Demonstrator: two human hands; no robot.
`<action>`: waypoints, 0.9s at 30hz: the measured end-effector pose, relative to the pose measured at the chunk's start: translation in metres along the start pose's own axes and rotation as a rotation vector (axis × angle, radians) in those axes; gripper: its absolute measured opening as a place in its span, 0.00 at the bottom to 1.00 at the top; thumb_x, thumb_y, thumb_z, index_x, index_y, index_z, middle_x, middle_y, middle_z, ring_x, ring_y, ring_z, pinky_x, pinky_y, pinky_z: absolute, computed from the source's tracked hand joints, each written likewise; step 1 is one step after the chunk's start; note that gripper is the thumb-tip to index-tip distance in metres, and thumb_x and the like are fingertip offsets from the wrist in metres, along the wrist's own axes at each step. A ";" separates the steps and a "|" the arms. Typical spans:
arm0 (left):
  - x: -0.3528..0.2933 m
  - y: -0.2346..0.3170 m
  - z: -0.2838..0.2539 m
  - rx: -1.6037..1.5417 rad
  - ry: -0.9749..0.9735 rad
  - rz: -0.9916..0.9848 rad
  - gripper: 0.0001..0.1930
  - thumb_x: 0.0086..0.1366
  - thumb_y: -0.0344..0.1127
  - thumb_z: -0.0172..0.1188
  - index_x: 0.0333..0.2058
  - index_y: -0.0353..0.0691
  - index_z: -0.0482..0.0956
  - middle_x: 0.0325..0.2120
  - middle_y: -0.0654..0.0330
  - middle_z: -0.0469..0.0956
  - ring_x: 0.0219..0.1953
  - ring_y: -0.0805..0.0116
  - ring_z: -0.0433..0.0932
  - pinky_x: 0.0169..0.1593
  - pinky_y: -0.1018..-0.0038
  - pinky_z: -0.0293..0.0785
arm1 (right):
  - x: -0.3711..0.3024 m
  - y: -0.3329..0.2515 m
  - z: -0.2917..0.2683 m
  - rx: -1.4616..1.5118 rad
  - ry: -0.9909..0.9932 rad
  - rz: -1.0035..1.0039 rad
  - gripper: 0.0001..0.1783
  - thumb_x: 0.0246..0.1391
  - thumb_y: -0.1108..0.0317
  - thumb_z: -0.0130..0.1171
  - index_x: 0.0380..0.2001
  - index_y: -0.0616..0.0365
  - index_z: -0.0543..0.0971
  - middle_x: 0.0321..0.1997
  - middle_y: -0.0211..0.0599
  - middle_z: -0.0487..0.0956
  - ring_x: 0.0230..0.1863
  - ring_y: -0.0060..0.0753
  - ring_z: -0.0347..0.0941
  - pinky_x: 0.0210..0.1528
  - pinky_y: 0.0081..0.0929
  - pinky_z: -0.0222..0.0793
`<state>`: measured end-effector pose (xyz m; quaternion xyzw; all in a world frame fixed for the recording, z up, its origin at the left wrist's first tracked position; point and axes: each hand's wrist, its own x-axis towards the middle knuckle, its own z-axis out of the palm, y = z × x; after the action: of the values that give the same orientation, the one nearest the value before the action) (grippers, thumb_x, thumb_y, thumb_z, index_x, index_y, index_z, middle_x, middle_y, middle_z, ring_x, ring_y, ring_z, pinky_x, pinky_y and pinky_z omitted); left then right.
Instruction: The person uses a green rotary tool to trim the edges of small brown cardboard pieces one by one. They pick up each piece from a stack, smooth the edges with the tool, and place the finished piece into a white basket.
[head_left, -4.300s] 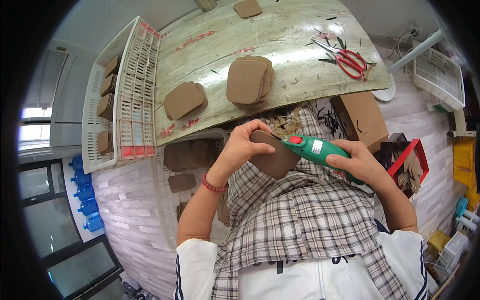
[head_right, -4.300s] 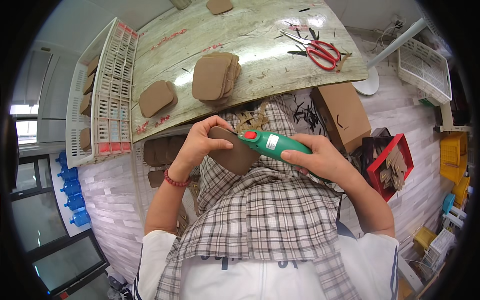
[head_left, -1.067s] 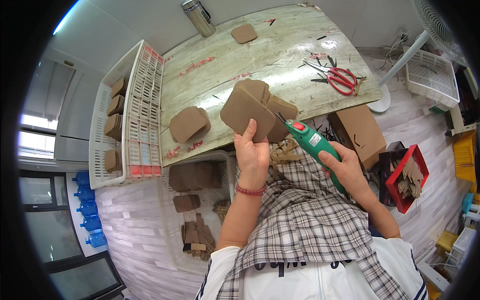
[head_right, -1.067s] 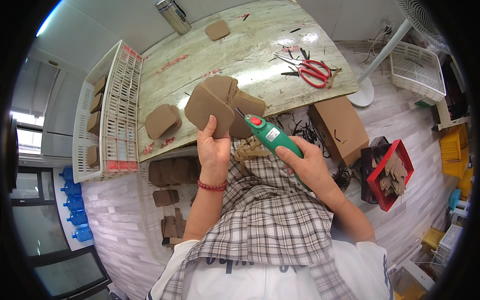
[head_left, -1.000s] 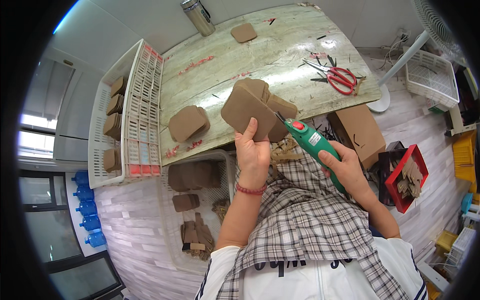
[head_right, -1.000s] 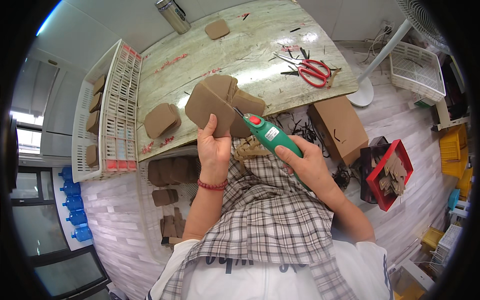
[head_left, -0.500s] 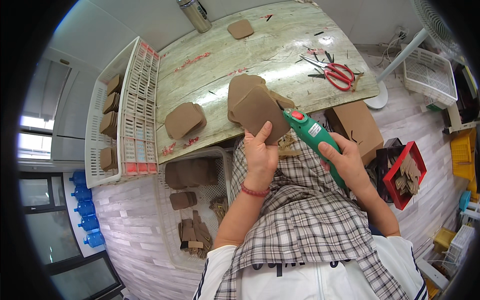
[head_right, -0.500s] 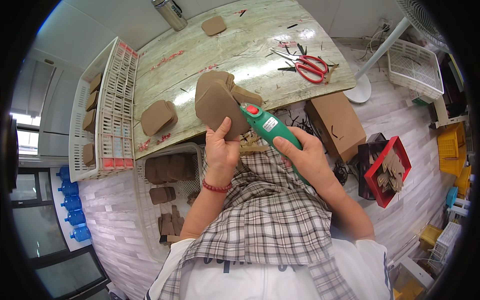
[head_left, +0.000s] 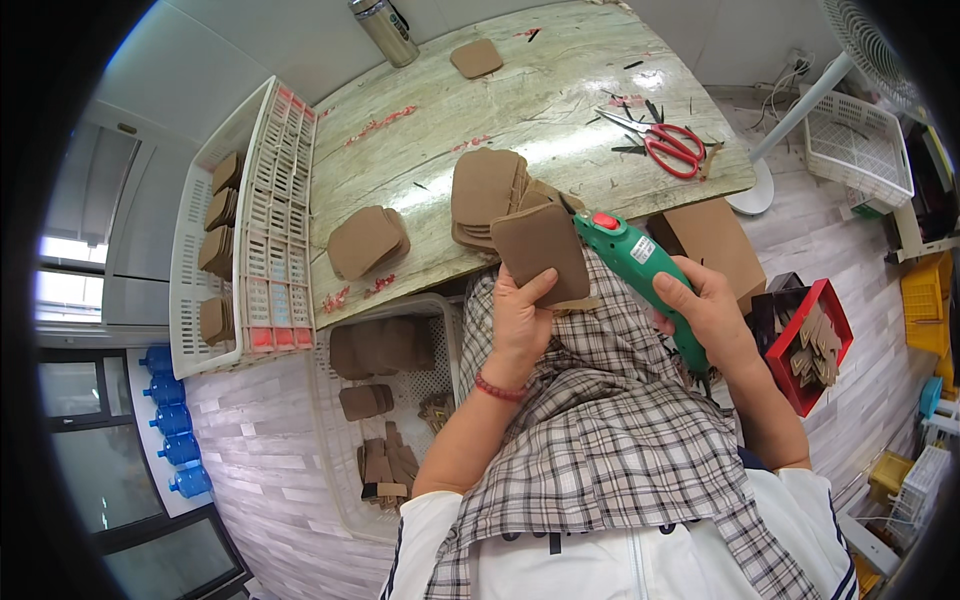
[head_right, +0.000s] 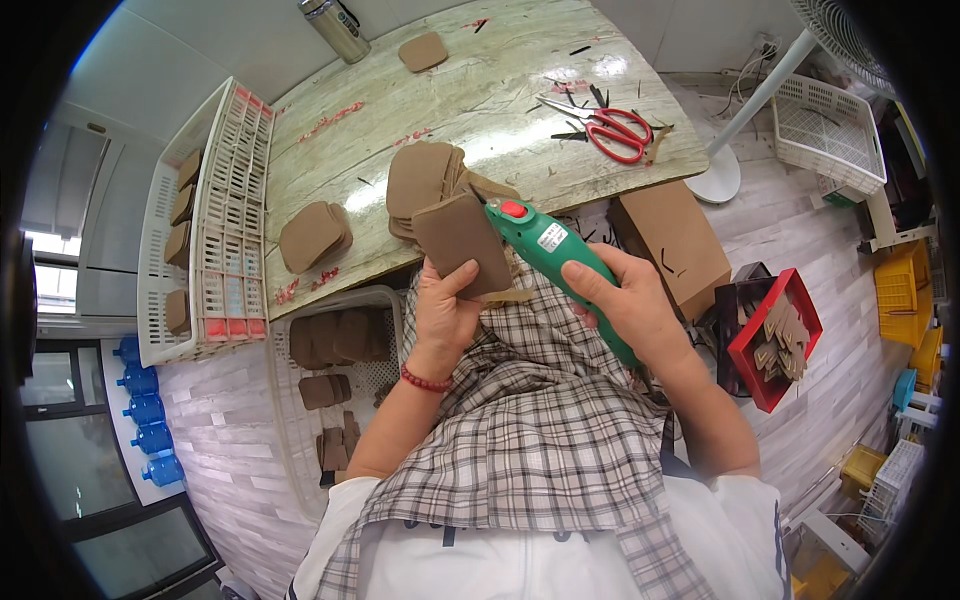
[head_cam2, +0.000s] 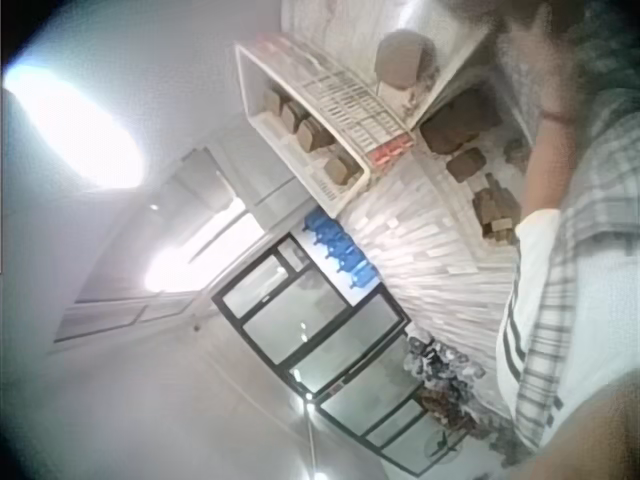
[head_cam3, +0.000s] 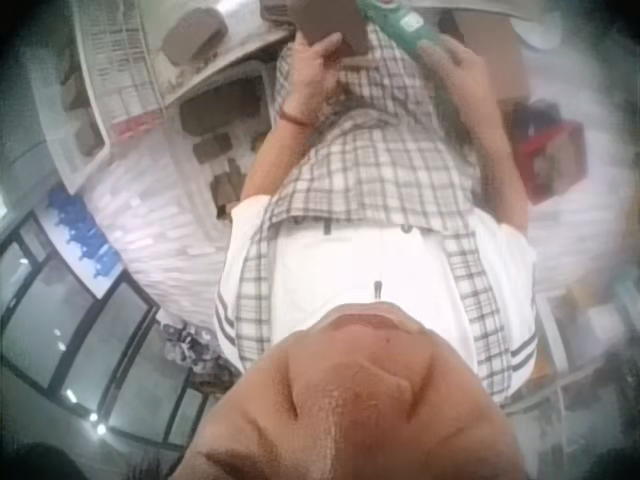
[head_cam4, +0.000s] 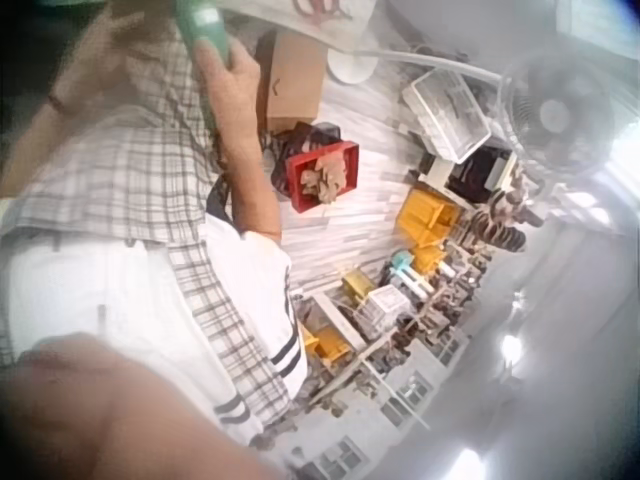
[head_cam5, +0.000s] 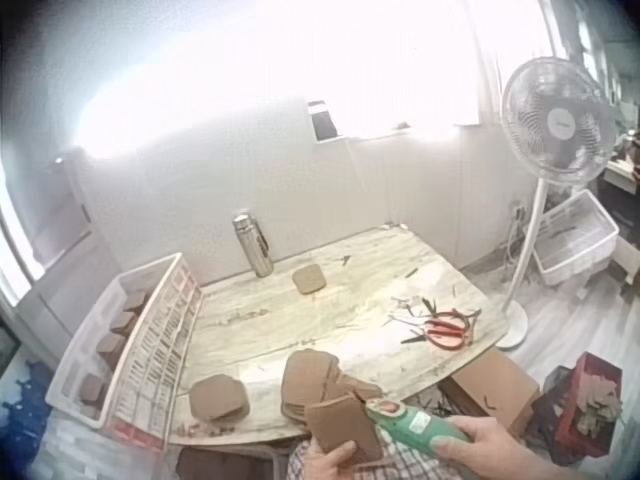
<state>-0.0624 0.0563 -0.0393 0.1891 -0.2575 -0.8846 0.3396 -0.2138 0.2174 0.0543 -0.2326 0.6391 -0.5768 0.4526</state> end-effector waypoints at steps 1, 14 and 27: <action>0.000 0.005 -0.003 0.025 -0.013 -0.015 0.22 0.59 0.16 0.57 0.52 0.39 0.71 0.48 0.58 0.77 0.49 0.64 0.78 0.53 0.66 0.77 | -0.002 -0.002 -0.004 -0.002 -0.014 0.010 0.19 0.60 0.57 0.59 0.42 0.65 0.77 0.23 0.28 0.72 0.22 0.16 0.67 0.24 0.17 0.65; 0.006 0.064 -0.032 0.572 -0.159 -0.189 0.23 0.55 0.17 0.59 0.51 0.35 0.76 0.43 0.59 0.81 0.43 0.71 0.80 0.48 0.74 0.76 | -0.016 -0.002 -0.032 -0.207 -0.157 0.085 0.22 0.56 0.58 0.63 0.46 0.65 0.77 0.25 0.28 0.74 0.23 0.15 0.67 0.25 0.18 0.65; -0.009 0.052 -0.028 0.703 -0.147 -0.407 0.26 0.54 0.18 0.61 0.54 0.34 0.73 0.42 0.61 0.80 0.43 0.73 0.79 0.49 0.75 0.76 | -0.023 0.006 -0.021 -0.410 -0.089 0.020 0.25 0.52 0.56 0.65 0.47 0.63 0.78 0.28 0.31 0.77 0.29 0.19 0.72 0.33 0.21 0.68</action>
<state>-0.0157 0.0197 -0.0298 0.2771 -0.5250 -0.8030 0.0532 -0.2191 0.2482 0.0543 -0.3386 0.7247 -0.4193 0.4293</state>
